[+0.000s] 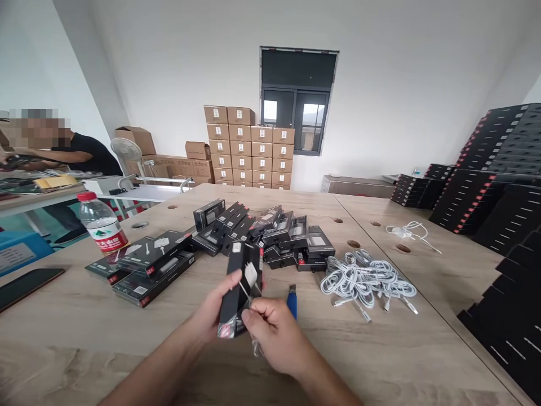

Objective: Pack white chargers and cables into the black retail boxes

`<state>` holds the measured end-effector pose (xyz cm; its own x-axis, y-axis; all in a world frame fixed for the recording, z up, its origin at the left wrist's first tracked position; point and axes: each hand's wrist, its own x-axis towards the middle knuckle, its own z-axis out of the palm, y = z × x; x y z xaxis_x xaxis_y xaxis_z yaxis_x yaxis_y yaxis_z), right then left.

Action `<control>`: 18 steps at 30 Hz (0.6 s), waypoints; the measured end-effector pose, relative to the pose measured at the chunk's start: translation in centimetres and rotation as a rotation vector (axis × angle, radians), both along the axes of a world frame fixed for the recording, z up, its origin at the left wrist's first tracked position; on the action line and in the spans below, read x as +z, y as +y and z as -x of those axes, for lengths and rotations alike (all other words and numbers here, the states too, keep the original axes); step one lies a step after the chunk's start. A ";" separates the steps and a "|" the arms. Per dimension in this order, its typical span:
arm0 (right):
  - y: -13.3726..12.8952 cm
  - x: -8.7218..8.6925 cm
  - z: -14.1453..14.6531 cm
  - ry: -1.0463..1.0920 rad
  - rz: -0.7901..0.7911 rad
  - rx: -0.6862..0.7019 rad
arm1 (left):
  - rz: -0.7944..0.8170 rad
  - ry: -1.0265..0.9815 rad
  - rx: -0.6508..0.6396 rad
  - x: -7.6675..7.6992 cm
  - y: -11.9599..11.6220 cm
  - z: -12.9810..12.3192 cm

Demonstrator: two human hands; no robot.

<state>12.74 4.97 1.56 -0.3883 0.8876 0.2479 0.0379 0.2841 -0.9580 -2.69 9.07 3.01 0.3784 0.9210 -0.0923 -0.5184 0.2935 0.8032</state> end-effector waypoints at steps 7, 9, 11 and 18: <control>1.0 0.3 -1.1 0.421 0.091 -0.211 | -0.007 -0.546 0.233 0.4 1.9 3.6; 1.8 0.8 -1.8 0.650 0.189 -0.290 | -0.020 -0.562 0.137 0.1 1.9 3.8; 2.5 1.4 -2.7 0.853 0.314 -0.306 | -0.012 -0.546 -0.001 0.0 1.6 3.3; 2.4 1.6 -4.6 0.431 0.075 -0.387 | 0.017 -0.484 -0.178 0.0 0.5 1.6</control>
